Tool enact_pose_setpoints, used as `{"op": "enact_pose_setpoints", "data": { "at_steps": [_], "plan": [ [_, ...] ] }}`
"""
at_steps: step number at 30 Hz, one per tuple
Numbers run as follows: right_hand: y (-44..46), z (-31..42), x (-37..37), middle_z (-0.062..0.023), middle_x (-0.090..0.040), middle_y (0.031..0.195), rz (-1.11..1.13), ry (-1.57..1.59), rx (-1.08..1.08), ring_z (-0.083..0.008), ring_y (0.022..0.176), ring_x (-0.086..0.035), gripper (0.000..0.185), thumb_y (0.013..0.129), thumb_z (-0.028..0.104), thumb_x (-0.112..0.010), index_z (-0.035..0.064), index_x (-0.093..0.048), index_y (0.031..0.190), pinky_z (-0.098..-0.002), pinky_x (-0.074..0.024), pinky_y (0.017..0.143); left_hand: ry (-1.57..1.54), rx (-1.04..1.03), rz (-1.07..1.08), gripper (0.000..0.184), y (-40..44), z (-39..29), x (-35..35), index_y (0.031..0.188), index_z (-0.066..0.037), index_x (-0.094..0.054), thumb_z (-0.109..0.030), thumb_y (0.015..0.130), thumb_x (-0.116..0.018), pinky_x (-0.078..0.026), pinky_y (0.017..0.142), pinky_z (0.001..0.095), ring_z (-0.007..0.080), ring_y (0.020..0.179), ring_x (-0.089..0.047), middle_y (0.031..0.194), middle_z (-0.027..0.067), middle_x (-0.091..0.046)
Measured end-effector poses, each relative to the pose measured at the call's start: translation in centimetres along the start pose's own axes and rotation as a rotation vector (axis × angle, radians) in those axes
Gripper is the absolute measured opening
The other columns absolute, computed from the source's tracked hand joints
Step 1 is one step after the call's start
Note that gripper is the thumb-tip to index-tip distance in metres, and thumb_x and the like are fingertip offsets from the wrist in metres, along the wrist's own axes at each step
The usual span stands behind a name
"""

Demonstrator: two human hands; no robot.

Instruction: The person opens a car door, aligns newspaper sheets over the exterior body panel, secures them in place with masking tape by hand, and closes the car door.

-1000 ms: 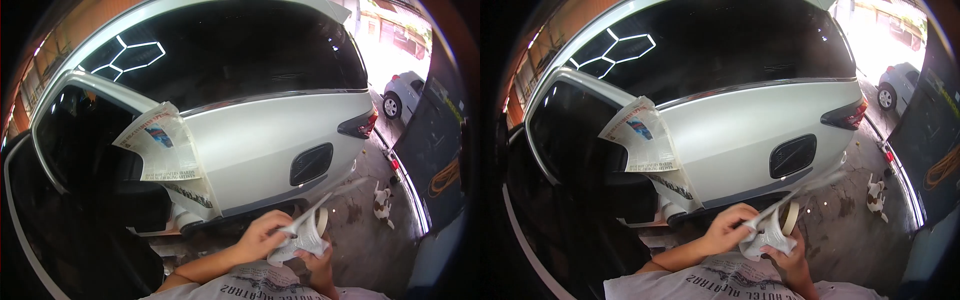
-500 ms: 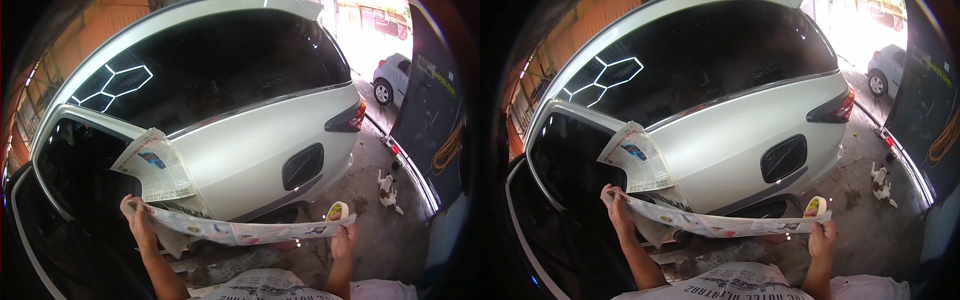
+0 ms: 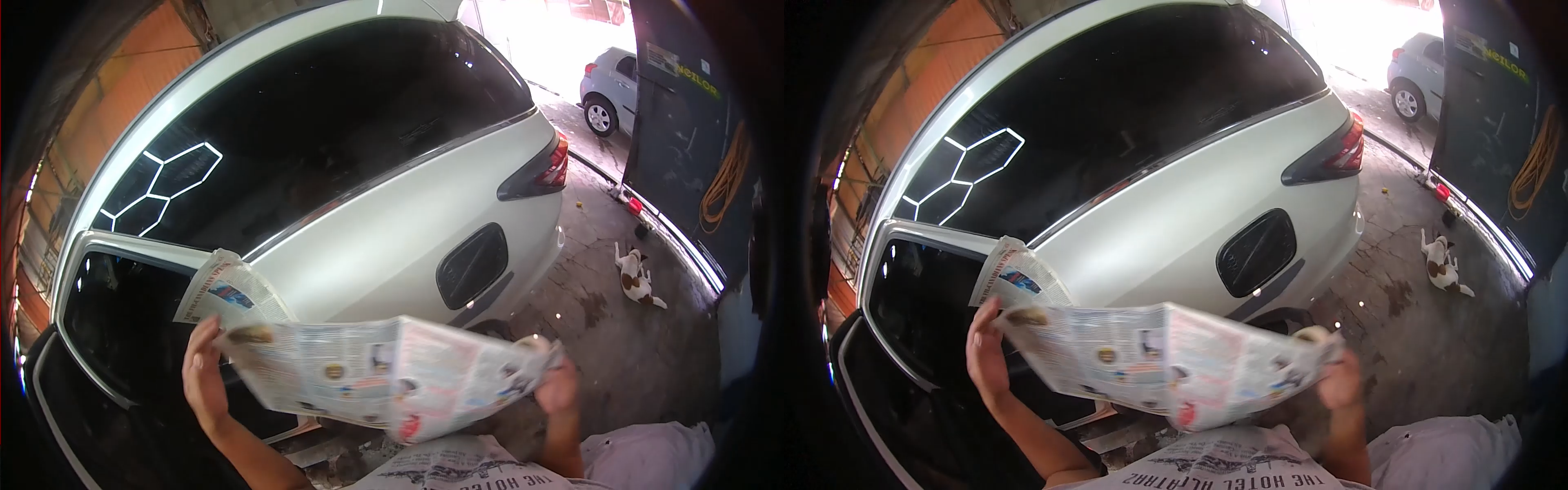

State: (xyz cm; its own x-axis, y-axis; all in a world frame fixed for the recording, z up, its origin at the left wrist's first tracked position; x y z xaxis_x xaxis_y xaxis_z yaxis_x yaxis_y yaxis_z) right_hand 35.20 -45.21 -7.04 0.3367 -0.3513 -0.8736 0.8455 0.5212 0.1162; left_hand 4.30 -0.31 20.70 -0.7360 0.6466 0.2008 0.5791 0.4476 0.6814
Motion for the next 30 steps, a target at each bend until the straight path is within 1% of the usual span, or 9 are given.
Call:
{"op": "enact_pose_setpoints", "data": {
  "at_steps": [2,4,6,9,16,20,22,25,30],
  "plan": [
    [-0.7,6.8,1.1,-0.0218,-0.061,0.141,-0.039,-0.257,0.316,-0.036,0.131,-0.06,0.065,0.084,0.014,-0.063,-0.0021,-0.049,0.146,-0.0501,-0.0457,0.116,0.516,-0.132,0.04,0.057,2.4,-1.2,-5.7,0.149,0.006,-0.049,-0.025,0.101,-0.047,-0.025,0.125,0.0481,0.0365,0.151,-0.037,0.161,0.0239,-0.042],
    [-2.5,11.7,1.8,-0.021,-0.063,0.137,-0.101,-0.385,0.414,-0.0342,0.126,-0.063,0.068,0.082,0.015,-0.061,-0.0035,-0.049,0.146,-0.0491,-0.0486,0.112,0.577,-0.017,0.19,0.065,3.2,2.9,-11.2,0.156,0.005,-0.04,-0.033,0.103,-0.051,-0.017,0.128,0.0512,0.0382,0.158,-0.023,0.167,0.0249,-0.03],
    [-5.1,14.8,3.3,-0.0207,-0.063,0.136,-0.145,-0.505,0.464,-0.0336,0.124,-0.065,0.068,0.082,0.017,-0.063,-0.0048,-0.049,0.145,-0.0486,-0.0507,0.11,1.116,-0.253,0.468,0.077,3.9,6.8,-17.6,0.158,0.005,-0.034,-0.044,0.103,-0.056,-0.013,0.129,0.0525,0.0371,0.16,-0.017,0.169,0.0252,-0.024],
    [-9.9,16.0,3.4,-0.0208,-0.064,0.134,-0.281,-0.554,0.524,-0.0333,0.122,-0.066,0.07,0.081,0.02,-0.066,-0.007,-0.051,0.143,-0.0477,-0.0532,0.107,1.248,-0.374,0.413,0.089,6.1,11.5,-22.4,0.157,0.007,-0.034,-0.058,0.099,-0.055,-0.012,0.129,0.0514,0.0367,0.16,-0.018,0.169,0.0255,-0.025],
    [-16.5,14.9,3.0,-0.0222,-0.071,0.119,-0.366,-0.572,0.534,-0.0321,0.106,-0.074,0.064,0.076,0.022,-0.069,-0.0102,-0.058,0.131,-0.0431,-0.06,0.096,1.066,-0.676,0.309,0.092,14.8,10.9,-43.6,0.156,0.009,-0.035,-0.065,0.103,-0.041,-0.012,0.13,0.0475,0.0337,0.159,-0.021,0.167,0.0246,-0.029],
    [-16.8,14.6,2.3,-0.022,-0.074,0.115,-0.375,-0.551,0.543,-0.0305,0.102,-0.075,0.058,0.074,0.018,-0.066,-0.0117,-0.063,0.123,-0.0415,-0.0605,0.093,1.047,-0.705,0.471,0.09,14.0,12.1,-52.8,0.158,0.008,-0.032,-0.065,0.105,-0.035,-0.012,0.131,0.0459,0.0327,0.159,-0.02,0.168,0.0234,-0.029],
    [-16.6,14.6,2.7,-0.022,-0.073,0.117,-0.371,-0.56,0.549,-0.0308,0.102,-0.075,0.059,0.076,0.019,-0.067,-0.0112,-0.061,0.126,-0.0423,-0.0607,0.093,1.034,-0.698,0.506,0.09,13.8,12.3,-52.5,0.158,0.008,-0.031,-0.064,0.105,-0.034,-0.012,0.131,0.0449,0.0318,0.159,-0.021,0.168,0.0228,-0.029],
    [-15.6,14.1,4.2,-0.0226,-0.072,0.119,-0.361,-0.566,0.522,-0.0318,0.102,-0.075,0.064,0.078,0.021,-0.069,-0.0113,-0.057,0.131,-0.0436,-0.0614,0.093,1.043,-0.609,0.501,0.089,13.4,11.6,-44.7,0.16,0.005,-0.029,-0.065,0.105,-0.034,-0.011,0.131,0.0432,0.0301,0.16,-0.02,0.169,0.0211,-0.026],
    [-11.4,13.9,2.4,-0.0195,-0.074,0.112,-0.353,-0.574,0.451,-0.0288,0.1,-0.074,0.058,0.071,0.017,-0.063,-0.0121,-0.065,0.121,-0.0395,-0.058,0.095,1.108,-0.439,0.345,0.088,7.5,11.7,-25.8,0.161,0.002,-0.03,-0.052,0.098,-0.06,-0.016,0.129,0.0486,0.0331,0.159,-0.021,0.17,0.0219,-0.026]
  ]
}}
Point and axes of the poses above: each hand's wrist, its own y-axis towards the middle knuckle, its own x-axis out of the back of the hand, z = x × y, the point moved 6 cm from there along y, towards the middle knuckle
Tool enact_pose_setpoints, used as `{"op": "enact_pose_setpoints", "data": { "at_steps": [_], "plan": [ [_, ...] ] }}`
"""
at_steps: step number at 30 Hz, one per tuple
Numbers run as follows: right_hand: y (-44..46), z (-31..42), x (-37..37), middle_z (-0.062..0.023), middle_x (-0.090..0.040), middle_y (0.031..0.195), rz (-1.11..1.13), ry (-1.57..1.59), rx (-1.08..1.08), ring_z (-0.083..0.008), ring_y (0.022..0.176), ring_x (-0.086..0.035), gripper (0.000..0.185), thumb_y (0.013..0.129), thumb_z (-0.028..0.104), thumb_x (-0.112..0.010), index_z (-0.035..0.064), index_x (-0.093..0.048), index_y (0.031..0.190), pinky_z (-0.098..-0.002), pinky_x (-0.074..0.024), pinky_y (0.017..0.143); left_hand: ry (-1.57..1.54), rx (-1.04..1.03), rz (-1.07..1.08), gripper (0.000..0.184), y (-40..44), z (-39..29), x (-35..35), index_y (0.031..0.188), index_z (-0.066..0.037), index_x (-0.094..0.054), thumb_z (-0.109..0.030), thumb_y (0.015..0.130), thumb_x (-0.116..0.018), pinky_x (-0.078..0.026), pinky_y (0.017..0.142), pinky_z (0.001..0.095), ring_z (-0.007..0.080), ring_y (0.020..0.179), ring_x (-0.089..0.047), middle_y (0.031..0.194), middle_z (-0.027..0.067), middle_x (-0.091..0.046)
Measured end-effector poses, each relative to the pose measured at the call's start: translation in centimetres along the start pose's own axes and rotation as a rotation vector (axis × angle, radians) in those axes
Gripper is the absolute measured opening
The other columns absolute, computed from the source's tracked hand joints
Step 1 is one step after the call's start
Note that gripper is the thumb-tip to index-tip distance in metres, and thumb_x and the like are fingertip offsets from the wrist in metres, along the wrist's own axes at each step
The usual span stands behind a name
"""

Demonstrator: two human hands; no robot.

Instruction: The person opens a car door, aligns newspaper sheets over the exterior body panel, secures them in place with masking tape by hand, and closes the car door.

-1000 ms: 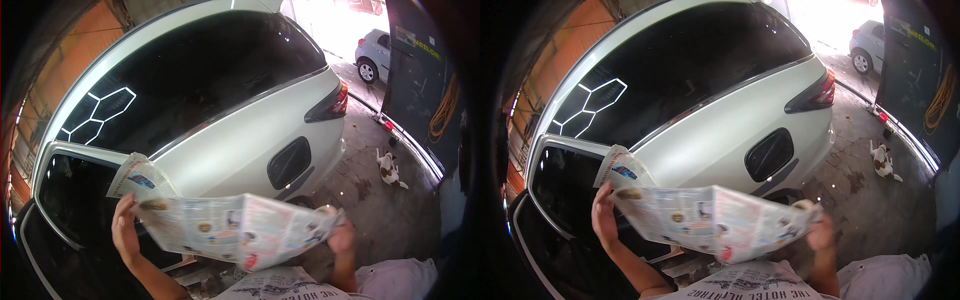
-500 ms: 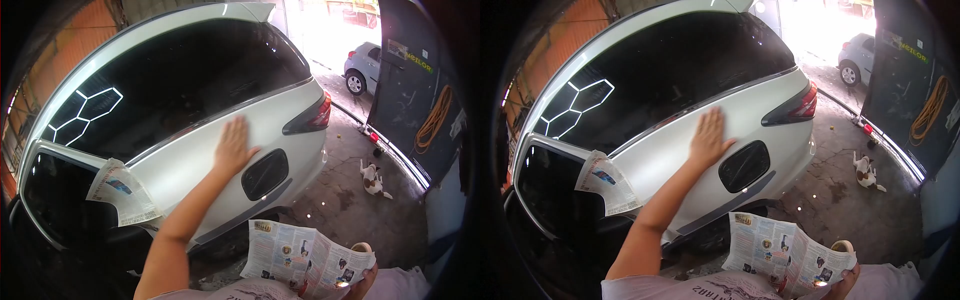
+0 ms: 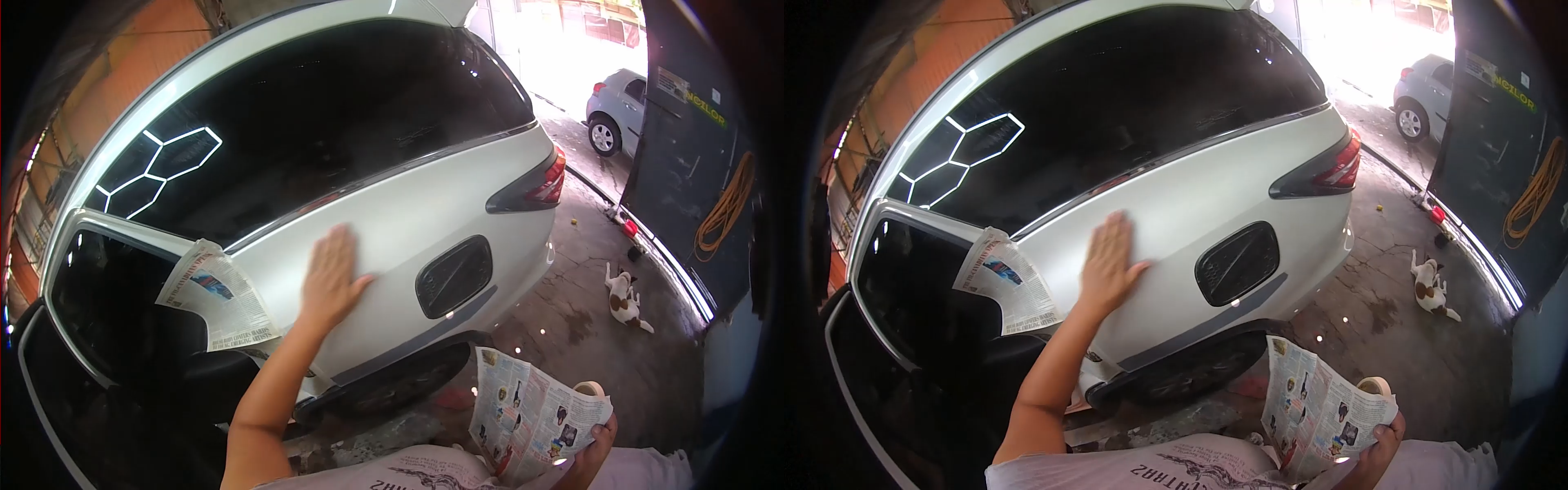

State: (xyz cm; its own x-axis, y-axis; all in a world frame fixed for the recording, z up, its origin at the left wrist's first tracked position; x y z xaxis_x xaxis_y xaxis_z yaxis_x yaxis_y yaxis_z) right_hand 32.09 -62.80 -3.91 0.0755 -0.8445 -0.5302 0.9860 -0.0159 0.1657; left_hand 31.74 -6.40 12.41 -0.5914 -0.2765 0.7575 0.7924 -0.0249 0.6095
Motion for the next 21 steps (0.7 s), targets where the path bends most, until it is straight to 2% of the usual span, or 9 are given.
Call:
{"op": "enact_pose_setpoints", "data": {
  "at_steps": [2,3,6,9,11,15,18,20,21],
  "plan": [
    [1.1,-0.3,-0.4,-0.0216,-0.073,0.115,0.05,0.011,-0.025,-0.0309,0.102,-0.074,0.063,0.069,0.017,-0.062,-0.013,-0.063,0.124,-0.0412,-0.0598,0.094,0.092,0.193,0.01,0.089,-6.0,4.6,1.5,0.16,0.004,-0.03,-0.05,0.097,-0.061,-0.014,0.128,0.053,0.0375,0.159,-0.018,0.17,0.0243,-0.024],
    [1.5,-0.5,-0.6,-0.0226,-0.073,0.116,0.073,0.016,-0.037,-0.0319,0.103,-0.075,0.065,0.069,0.017,-0.062,-0.0134,-0.061,0.126,-0.042,-0.0607,0.094,0.139,0.304,0.013,0.088,-8.2,6.6,1.8,0.16,0.006,-0.027,-0.05,0.1,-0.057,-0.012,0.128,0.054,0.0403,0.16,-0.016,0.169,0.027,-0.022],
    [2.1,-1.2,-1.4,-0.0224,-0.073,0.117,0.107,0.009,-0.049,-0.0315,0.102,-0.075,0.066,0.068,0.019,-0.062,-0.0138,-0.062,0.125,-0.0415,-0.0603,0.094,0.219,0.365,-0.011,0.09,-8.4,7.9,2.1,0.16,0.009,-0.023,-0.055,0.103,-0.05,-0.008,0.129,0.0539,0.0433,0.16,-0.012,0.169,0.0311,-0.019],
    [1.8,-1.4,-2.2,-0.0221,-0.073,0.116,0.158,-0.028,-0.071,-0.0312,0.102,-0.075,0.065,0.068,0.021,-0.062,-0.0138,-0.064,0.122,-0.041,-0.0595,0.095,0.171,0.295,-0.057,0.091,-2.5,5.8,2.0,0.16,0.011,-0.024,-0.054,0.102,-0.052,-0.006,0.13,0.0517,0.0414,0.16,-0.009,0.17,0.0303,-0.015],
    [0.7,-1.0,-2.8,-0.0221,-0.073,0.115,0.096,-0.051,-0.077,-0.0313,0.103,-0.074,0.065,0.068,0.022,-0.061,-0.014,-0.064,0.121,-0.0409,-0.0592,0.096,0.141,0.221,-0.086,0.094,1.6,4.2,0.4,0.162,0.007,-0.022,-0.053,0.1,-0.058,-0.004,0.13,0.0492,0.0386,0.161,-0.008,0.171,0.0271,-0.014],
    [-1.5,-0.3,-2.2,-0.0228,-0.073,0.116,0.088,-0.025,-0.091,-0.0323,0.106,-0.074,0.065,0.07,0.023,-0.06,-0.0145,-0.063,0.123,-0.0424,-0.0584,0.097,0.116,0.038,-0.141,0.092,10.2,-2.0,-2.2,0.16,0.008,-0.026,-0.06,0.102,-0.048,-0.007,0.13,0.0476,0.0341,0.161,-0.013,0.171,0.0243,-0.02],
    [-3.3,1.1,-3.0,-0.0393,-0.056,0.138,0.19,-0.257,0.007,-0.0509,0.127,-0.059,0.073,0.088,0.028,-0.051,-0.0202,-0.044,0.143,-0.06,-0.0485,0.11,0.088,-0.09,-0.156,0.091,15.6,-7.6,-5.2,0.16,0.006,-0.029,-0.064,0.104,-0.037,-0.007,0.131,0.0455,0.0315,0.161,-0.016,0.17,0.0223,-0.025],
    [-3.9,0.8,-2.2,-0.0314,-0.064,0.128,0.085,-0.15,0.017,-0.0421,0.118,-0.066,0.069,0.081,0.026,-0.055,-0.0173,-0.052,0.135,-0.0521,-0.0529,0.105,0.127,-0.158,-0.128,0.09,18.4,-11.5,-7.5,0.159,0.007,-0.03,-0.065,0.105,-0.031,-0.007,0.131,0.0436,0.0306,0.16,-0.018,0.169,0.0214,-0.026],
    [-4.3,0.6,-1.7,-0.0274,-0.068,0.123,0.034,-0.103,0.014,-0.0377,0.113,-0.069,0.067,0.077,0.024,-0.057,-0.0159,-0.056,0.131,-0.0482,-0.0551,0.102,0.032,-0.179,-0.082,0.087,18.3,-13.4,-8.9,0.159,0.007,-0.029,-0.062,0.106,-0.034,-0.009,0.131,0.0445,0.0326,0.16,-0.018,0.169,0.0234,-0.026]
  ]
}}
Point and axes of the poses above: each hand's wrist, its own y-axis towards the middle knuckle, its own x-axis out of the back of the hand, z = x × y, the point moved 6 cm from there along y, towards the middle knuckle
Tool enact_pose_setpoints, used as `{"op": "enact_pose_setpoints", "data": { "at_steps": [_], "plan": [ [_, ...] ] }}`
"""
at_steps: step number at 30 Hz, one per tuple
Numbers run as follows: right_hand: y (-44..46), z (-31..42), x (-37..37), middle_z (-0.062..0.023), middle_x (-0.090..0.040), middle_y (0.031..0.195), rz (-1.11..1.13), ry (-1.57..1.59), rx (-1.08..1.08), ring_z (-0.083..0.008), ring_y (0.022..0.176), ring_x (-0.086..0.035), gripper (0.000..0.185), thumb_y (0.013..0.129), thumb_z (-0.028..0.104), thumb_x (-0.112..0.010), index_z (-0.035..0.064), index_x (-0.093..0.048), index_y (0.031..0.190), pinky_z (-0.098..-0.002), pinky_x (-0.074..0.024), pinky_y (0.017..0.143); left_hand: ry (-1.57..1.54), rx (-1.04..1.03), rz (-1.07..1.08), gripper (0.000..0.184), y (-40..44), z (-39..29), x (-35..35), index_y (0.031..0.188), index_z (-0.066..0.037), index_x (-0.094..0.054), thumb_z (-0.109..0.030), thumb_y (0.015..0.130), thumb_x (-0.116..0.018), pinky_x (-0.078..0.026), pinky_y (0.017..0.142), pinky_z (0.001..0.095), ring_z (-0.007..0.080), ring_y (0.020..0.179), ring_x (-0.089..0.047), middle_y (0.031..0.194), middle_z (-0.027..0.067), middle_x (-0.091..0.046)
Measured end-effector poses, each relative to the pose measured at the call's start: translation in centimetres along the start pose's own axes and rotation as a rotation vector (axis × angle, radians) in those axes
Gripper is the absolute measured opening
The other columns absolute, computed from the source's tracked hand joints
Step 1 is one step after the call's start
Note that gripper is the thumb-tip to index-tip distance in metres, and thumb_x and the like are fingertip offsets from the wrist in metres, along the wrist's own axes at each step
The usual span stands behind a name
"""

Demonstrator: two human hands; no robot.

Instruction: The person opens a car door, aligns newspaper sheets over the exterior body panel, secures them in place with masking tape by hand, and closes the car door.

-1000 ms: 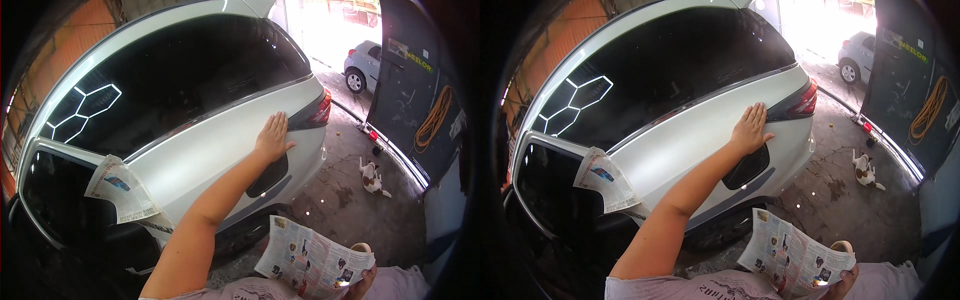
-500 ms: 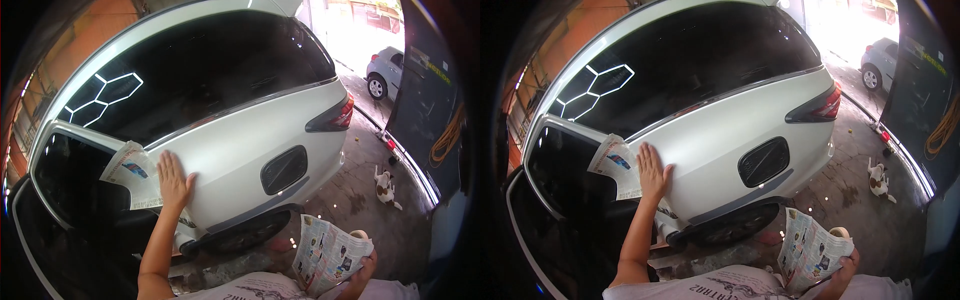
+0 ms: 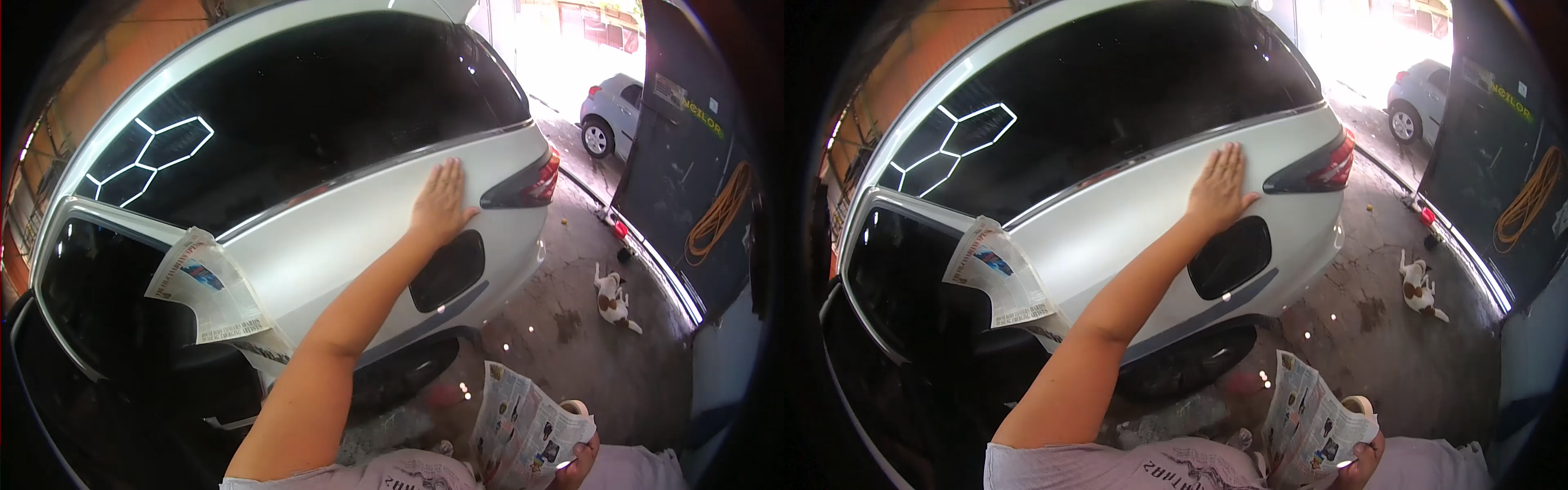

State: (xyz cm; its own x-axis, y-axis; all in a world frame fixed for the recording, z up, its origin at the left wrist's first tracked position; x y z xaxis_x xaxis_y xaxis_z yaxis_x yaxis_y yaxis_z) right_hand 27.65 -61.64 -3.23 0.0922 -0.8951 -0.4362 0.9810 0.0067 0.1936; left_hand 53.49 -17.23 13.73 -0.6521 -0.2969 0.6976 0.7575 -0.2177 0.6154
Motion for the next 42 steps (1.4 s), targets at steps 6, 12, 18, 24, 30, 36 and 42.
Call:
{"op": "enact_pose_setpoints", "data": {
  "at_steps": [6,12,18,24,30,36,42],
  "plan": [
    [-1.0,0.5,3.1,-0.0201,-0.072,0.119,-0.078,-0.158,-0.032,-0.0303,0.11,-0.071,0.062,0.077,0.021,-0.063,-0.0125,-0.061,0.129,-0.0406,-0.0533,0.102,-1.16,-0.079,0.443,0.079,-18.6,-13.1,3.1,0.162,0.007,-0.019,-0.041,0.108,-0.05,-0.006,0.13,0.0463,0.0386,0.161,-0.002,0.171,0.0306,-0.004],
    [4.1,1.5,-3.5,-0.0138,-0.066,0.107,0.199,-0.627,0.057,-0.0237,0.095,-0.065,0.041,0.073,0.011,-0.067,-0.0078,-0.07,0.109,-0.0334,-0.0496,0.084,-1.835,-0.271,1.402,0.074,-40.8,-18.7,9.6,0.165,-0.003,-0.022,-0.051,0.11,-0.037,-0.009,0.13,0.0432,0.0315,0.161,-0.008,0.174,0.0181,-0.013],
    [5.0,0.6,-18.8,-0.0162,-0.057,0.087,1.155,-0.794,0.154,-0.0368,0.074,-0.062,0.019,0.078,0.013,-0.074,0.0001,-0.06,0.083,-0.042,-0.0488,0.063,-1.316,0.254,1.134,0.081,-36.6,-10.9,8.7,0.16,-0.007,-0.036,-0.037,0.095,-0.073,-0.021,0.128,0.0423,0.0345,0.157,-0.025,0.167,0.0181,-0.031],
    [3.7,4.6,-23.3,-0.0158,-0.056,0.079,1.431,-0.529,0.175,-0.0387,0.07,-0.062,0.023,0.084,0.02,-0.075,0.001,-0.062,0.08,-0.0444,-0.0499,0.061,-1.529,0.104,0.419,0.043,-31.4,-10.9,13.1,0.129,-0.005,-0.069,-0.022,0.091,-0.08,-0.03,0.125,0.0484,0.0311,0.134,-0.059,0.131,0.0128,-0.07],
    [8.6,9.3,-18.6,-0.0267,-0.069,0.093,0.958,-0.354,0.313,-0.0333,0.079,-0.071,0.034,0.081,0.025,-0.079,-0.0064,-0.066,0.081,-0.0408,-0.056,0.069,-1.688,0.499,0.804,0.029,-40.8,-11.1,7.3,0.124,-0.004,-0.073,-0.014,0.096,-0.075,-0.049,0.105,0.0368,0.019,0.116,-0.066,0.12,0.008,-0.074],
    [11.0,9.8,-14.9,-0.0305,-0.069,0.099,0.706,-0.252,0.458,-0.0322,0.084,-0.07,0.038,0.081,0.028,-0.08,-0.0079,-0.068,0.083,-0.0386,-0.0557,0.071,-1.617,0.979,0.812,0.02,-50.9,-5.7,6.4,0.117,-0.003,-0.073,-0.01,0.098,-0.071,-0.051,0.093,0.0297,0.013,0.107,-0.065,0.119,0.005,-0.073],
    [12.5,6.5,-14.5,-0.0223,-0.07,0.103,0.699,-0.094,0.372,-0.0257,0.087,-0.068,0.049,0.079,0.035,-0.082,-0.01,-0.071,0.094,-0.0336,-0.0551,0.074,-1.604,1.336,0.368,0.008,-54.9,-0.2,8.6,0.106,-0.003,-0.069,-0.004,0.099,-0.067,-0.051,0.095,0.0291,0.0133,0.102,-0.066,0.109,0.0057,-0.073]
  ]
}}
Point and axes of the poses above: each hand's wrist, its own y-axis towards the middle knuckle, its own x-axis out of the back of the hand, z = x × y, the point moved 6 cm from there along y, towards the middle knuckle
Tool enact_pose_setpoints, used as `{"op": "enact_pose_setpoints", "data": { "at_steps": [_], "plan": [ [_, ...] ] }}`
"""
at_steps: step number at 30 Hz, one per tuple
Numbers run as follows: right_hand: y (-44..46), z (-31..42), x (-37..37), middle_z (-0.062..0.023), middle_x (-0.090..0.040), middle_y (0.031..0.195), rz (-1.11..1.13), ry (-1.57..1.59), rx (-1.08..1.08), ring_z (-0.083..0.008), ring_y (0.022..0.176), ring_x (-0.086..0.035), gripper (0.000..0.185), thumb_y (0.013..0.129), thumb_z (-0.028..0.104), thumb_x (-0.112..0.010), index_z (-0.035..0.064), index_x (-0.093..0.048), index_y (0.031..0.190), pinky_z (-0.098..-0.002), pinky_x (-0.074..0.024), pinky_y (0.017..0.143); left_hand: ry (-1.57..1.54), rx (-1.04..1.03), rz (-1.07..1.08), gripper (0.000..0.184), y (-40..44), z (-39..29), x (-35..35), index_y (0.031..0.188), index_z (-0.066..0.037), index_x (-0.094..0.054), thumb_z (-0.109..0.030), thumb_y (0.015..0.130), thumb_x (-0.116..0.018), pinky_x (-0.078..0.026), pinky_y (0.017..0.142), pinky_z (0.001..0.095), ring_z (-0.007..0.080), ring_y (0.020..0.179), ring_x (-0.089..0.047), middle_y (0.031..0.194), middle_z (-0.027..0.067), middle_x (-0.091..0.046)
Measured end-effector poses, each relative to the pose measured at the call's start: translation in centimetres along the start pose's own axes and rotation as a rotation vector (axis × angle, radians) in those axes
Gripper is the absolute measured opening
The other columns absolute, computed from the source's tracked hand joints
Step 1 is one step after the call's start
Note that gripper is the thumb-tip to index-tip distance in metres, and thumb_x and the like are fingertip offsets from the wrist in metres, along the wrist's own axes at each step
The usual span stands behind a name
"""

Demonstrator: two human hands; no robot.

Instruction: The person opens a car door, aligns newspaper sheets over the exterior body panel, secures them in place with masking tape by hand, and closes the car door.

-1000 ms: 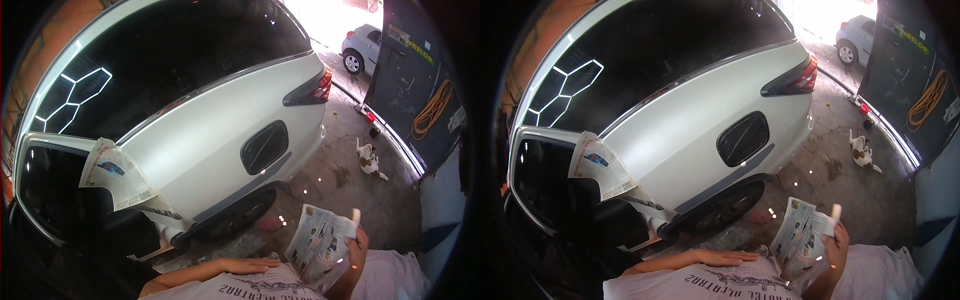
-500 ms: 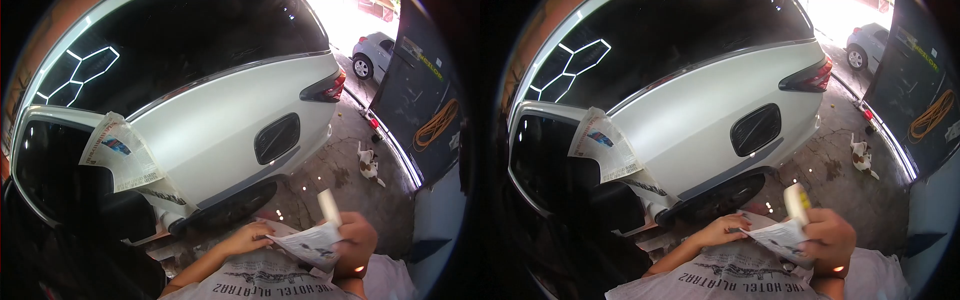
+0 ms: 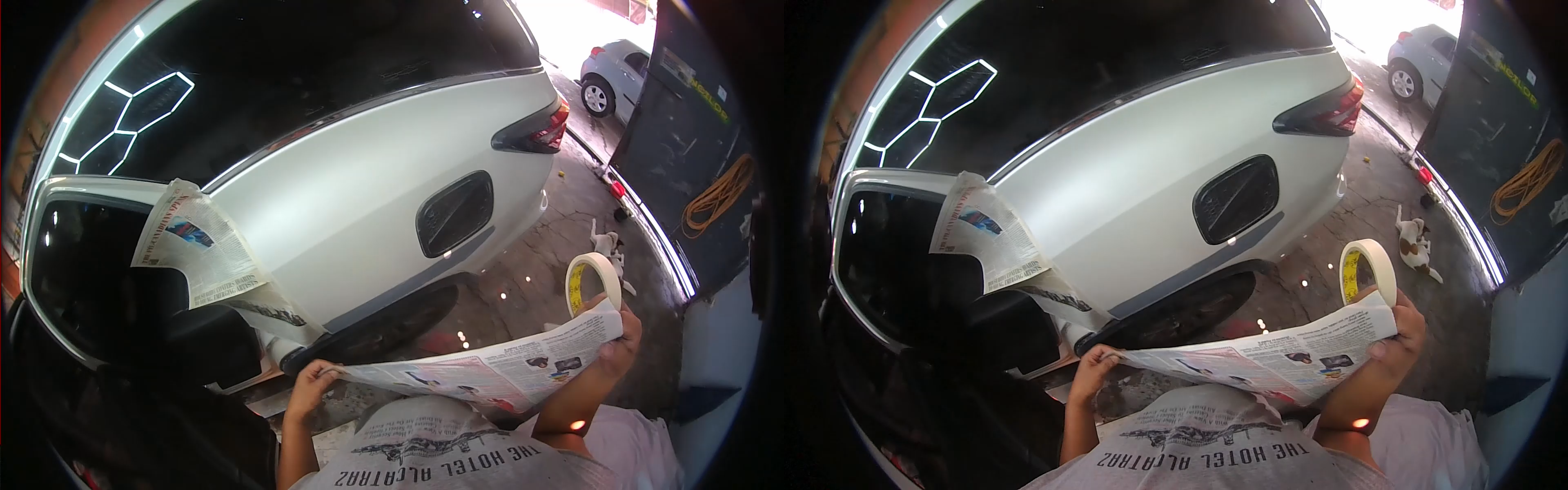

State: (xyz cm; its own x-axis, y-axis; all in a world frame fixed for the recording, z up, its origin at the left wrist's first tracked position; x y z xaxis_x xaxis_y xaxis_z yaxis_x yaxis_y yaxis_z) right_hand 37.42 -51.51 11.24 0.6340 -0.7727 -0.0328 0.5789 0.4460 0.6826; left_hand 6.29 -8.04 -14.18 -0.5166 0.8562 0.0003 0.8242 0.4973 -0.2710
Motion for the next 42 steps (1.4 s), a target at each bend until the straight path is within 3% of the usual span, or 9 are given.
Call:
{"op": "enact_pose_setpoints", "data": {
  "at_steps": [5,11,17,24,27,30,32,36,42],
  "plan": [
    [-1.5,-6.1,0.5,-0.0193,-0.07,0.116,-0.236,0.098,-0.141,-0.0272,0.1,-0.072,0.048,0.082,0.019,-0.07,-0.0112,-0.066,0.119,-0.0366,-0.0567,0.091,-0.212,-0.296,-0.429,0.01,-0.7,-4.9,6.6,0.103,-0.007,-0.063,-0.005,0.094,-0.066,-0.048,0.077,0.0254,0.0103,0.08,-0.061,0.093,0.0019,-0.068],
    [-6.0,-16.8,-4.9,-0.0175,-0.071,0.122,-0.277,0.3,-0.505,-0.0293,0.112,-0.07,0.047,0.084,-0.004,-0.056,-0.0096,-0.061,0.13,-0.0431,-0.053,0.105,-0.047,-0.852,-0.878,0.025,-2.3,-23.5,11.5,0.122,-0.001,-0.062,-0.001,0.097,-0.063,-0.047,0.098,0.0298,0.0159,0.108,-0.061,0.115,0.0069,-0.066],
    [-11.6,-23.1,-16.1,-0.0117,-0.073,0.109,-0.138,0.577,-1.015,-0.022,0.092,-0.071,0.023,0.097,0.005,-0.064,-0.0023,-0.067,0.119,-0.0371,-0.0605,0.079,0.624,-1.238,-1.09,0.036,2.5,-41.4,8.4,0.133,-0.007,-0.063,-0.005,0.098,-0.066,-0.048,0.104,0.0383,0.0275,0.113,-0.063,0.122,0.0127,-0.066],
    [-4.8,-23.8,-23.3,-0.011,-0.071,0.109,-0.066,0.549,-0.98,-0.0184,0.092,-0.07,0.027,0.103,0.018,-0.064,0.0006,-0.065,0.124,-0.0339,-0.0598,0.076,1.144,-1.513,-1.19,0.041,11.0,-54.9,3.7,0.131,-0.011,-0.063,-0.007,0.091,-0.07,-0.042,0.109,0.0513,0.0369,0.124,-0.056,0.126,0.0132,-0.064],
    [-3.8,-23.7,-20.6,-0.0088,-0.068,0.097,-0.108,0.251,-0.922,-0.0138,0.08,-0.066,0.024,0.104,0.018,-0.063,0.0044,-0.065,0.124,-0.0293,-0.0566,0.066,1.105,-1.741,-1.292,0.04,10.5,-54.0,2.4,0.129,-0.012,-0.063,-0.01,0.091,-0.07,-0.04,0.11,0.0536,0.0356,0.131,-0.05,0.132,0.0102,-0.059],
    [3.4,-17.5,-17.2,-0.0018,-0.057,0.083,-0.133,-0.004,-0.664,-0.0048,0.061,-0.05,0.027,0.102,0.009,-0.056,0.0083,-0.054,0.128,-0.0203,-0.0387,0.047,1.237,-1.551,-1.231,0.03,11.5,-54.2,2.4,0.119,-0.011,-0.068,-0.012,0.089,-0.072,-0.039,0.111,0.054,0.0342,0.128,-0.049,0.132,0.0064,-0.057],
    [10.3,-11.4,-18.5,-0.0136,-0.066,0.109,0.045,-0.268,-0.311,-0.0199,0.093,-0.066,0.045,0.098,0.0,-0.053,0.0013,-0.047,0.142,-0.0324,-0.0534,0.08,1.313,-1.487,-1.145,0.028,12.3,-54.1,2.4,0.113,-0.011,-0.071,-0.011,0.085,-0.074,-0.045,0.106,0.0494,0.033,0.124,-0.054,0.124,0.0054,-0.061],
    [22.6,-1.0,-27.2,-0.031,-0.056,0.14,0.384,-0.394,0.28,-0.0432,0.128,-0.06,0.066,0.095,-0.004,-0.054,-0.0006,-0.034,0.157,-0.0461,-0.0477,0.104,1.214,-1.623,-0.959,0.029,11.7,-54.0,2.3,0.114,-0.008,-0.071,-0.007,0.086,-0.073,-0.053,0.089,0.0397,0.0316,0.109,-0.062,0.115,0.0087,-0.065],
    [37.4,-1.4,-35.2,-0.024,-0.068,0.114,0.387,-0.671,0.559,-0.0388,0.103,-0.068,0.057,0.091,0.004,-0.061,-0.0031,-0.048,0.145,-0.0459,-0.0524,0.094,0.594,-1.486,-0.515,0.023,11.8,-55.5,5.5,0.116,-0.007,-0.07,-0.009,0.093,-0.071,-0.052,0.091,0.0384,0.0275,0.108,-0.064,0.114,0.0101,-0.068]
  ]
}}
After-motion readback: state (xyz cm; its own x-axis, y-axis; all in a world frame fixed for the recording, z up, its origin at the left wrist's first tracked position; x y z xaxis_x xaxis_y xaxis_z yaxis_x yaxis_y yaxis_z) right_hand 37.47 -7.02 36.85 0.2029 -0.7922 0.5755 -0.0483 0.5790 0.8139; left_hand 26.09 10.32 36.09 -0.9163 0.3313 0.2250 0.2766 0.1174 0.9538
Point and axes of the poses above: each hand's wrist, its own y-axis towards the middle knuckle, its own x-axis out of the back of the hand, z = x × y, the point moved 6 cm from there along y, towards the middle knuckle
